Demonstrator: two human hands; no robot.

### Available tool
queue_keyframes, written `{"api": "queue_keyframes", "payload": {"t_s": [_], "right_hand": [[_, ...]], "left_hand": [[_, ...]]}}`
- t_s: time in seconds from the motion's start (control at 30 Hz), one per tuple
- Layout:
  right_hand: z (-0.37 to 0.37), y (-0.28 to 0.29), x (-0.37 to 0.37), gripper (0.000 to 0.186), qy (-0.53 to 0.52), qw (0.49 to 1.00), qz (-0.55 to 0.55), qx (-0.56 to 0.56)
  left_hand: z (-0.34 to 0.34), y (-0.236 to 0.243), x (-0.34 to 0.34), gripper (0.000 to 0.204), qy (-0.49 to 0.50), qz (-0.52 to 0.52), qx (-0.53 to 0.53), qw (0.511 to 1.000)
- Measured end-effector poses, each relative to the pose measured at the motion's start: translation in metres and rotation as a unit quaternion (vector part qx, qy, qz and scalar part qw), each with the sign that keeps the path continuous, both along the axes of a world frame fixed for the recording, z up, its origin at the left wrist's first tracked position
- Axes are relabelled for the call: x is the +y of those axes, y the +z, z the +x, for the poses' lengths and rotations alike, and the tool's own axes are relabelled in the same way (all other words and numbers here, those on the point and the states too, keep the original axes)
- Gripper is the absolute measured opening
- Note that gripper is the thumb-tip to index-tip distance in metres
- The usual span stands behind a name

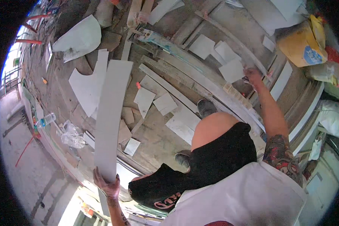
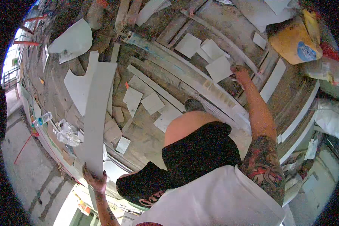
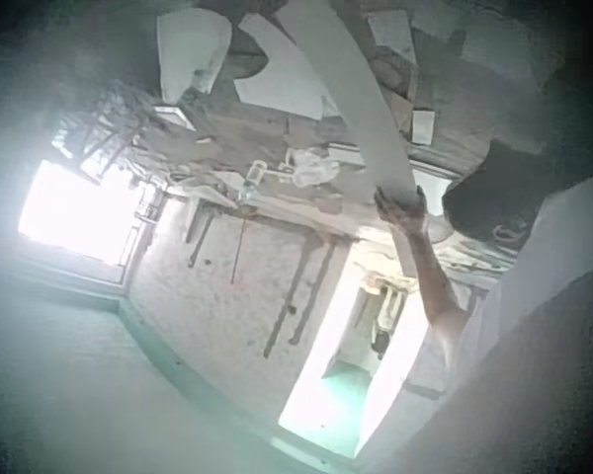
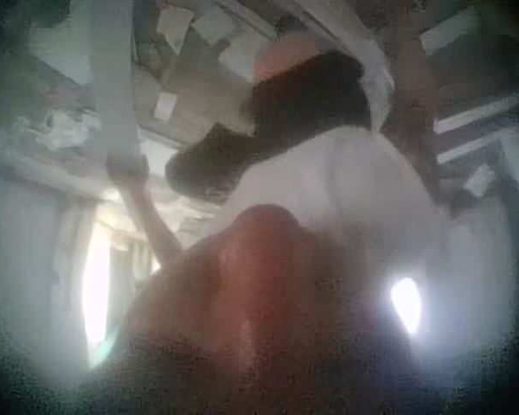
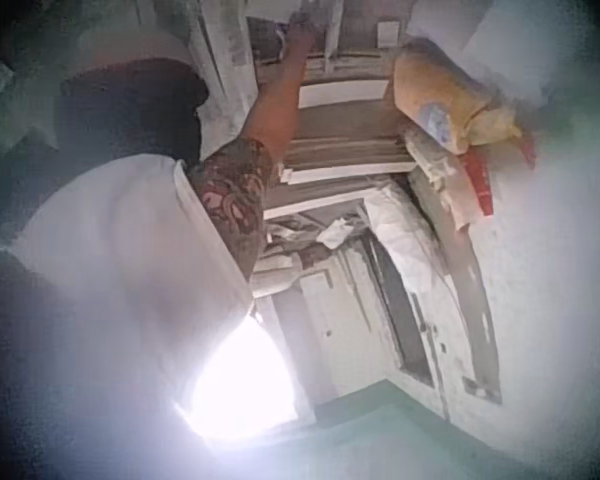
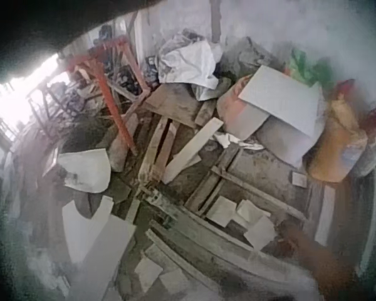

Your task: Measuring a plastic construction panel with a tape measure, marking it, and using a manual scoring tool.

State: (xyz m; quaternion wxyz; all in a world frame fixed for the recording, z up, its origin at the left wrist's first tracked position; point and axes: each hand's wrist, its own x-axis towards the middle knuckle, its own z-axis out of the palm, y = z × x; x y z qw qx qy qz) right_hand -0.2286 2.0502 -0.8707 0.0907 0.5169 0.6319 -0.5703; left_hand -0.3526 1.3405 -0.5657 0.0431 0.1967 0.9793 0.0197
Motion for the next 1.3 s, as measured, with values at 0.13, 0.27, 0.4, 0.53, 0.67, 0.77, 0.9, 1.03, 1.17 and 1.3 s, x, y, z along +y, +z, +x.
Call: {"api": "queue_keyframes", "payload": {"t_s": [0.13,0.27,0.4,0.53,0.67,0.77,0.9,1.03,1.17,1.3], "right_hand": [[0.075,-0.060,0.077,0.035,0.202,0.945,0.247,-0.068],[0.015,-0.024,0.030,0.035,0.429,0.747,0.472,-0.189],[-0.036,-0.015,0.048,0.035,0.453,0.731,0.487,-0.149],[-0.122,0.046,-0.038,0.038,0.396,0.856,0.326,-0.060],[-0.140,0.055,-0.032,0.034,0.445,0.848,0.287,-0.018],[-0.161,0.063,-0.048,0.035,0.479,0.834,0.273,-0.002],[-0.192,0.065,-0.075,0.035,0.490,0.837,0.237,-0.055],[-0.191,-0.003,-0.047,0.031,0.487,0.832,0.240,0.114],[-0.203,-0.038,-0.038,0.036,0.467,0.842,0.267,0.042],[-0.207,-0.042,-0.051,0.038,0.303,0.946,0.110,0.025]], "left_hand": [[-0.002,-0.035,-0.001,0.087,-0.024,0.021,-0.038,0.999],[0.000,-0.044,-0.005,0.082,-0.113,0.012,-0.037,0.993],[-0.012,-0.104,0.018,0.081,-0.077,0.082,-0.062,0.992],[-0.009,-0.127,0.013,0.084,-0.077,0.055,-0.087,0.992],[-0.014,-0.165,0.036,0.084,-0.083,0.068,-0.093,0.990],[-0.014,-0.183,0.049,0.083,-0.079,0.085,-0.091,0.989],[-0.023,-0.209,0.064,0.081,-0.085,0.106,-0.081,0.987],[-0.042,-0.239,0.105,0.078,-0.104,0.106,-0.058,0.987],[-0.055,-0.253,0.144,0.078,-0.094,0.107,-0.068,0.988],[-0.065,-0.273,0.167,0.078,-0.098,0.122,-0.046,0.987]]}}
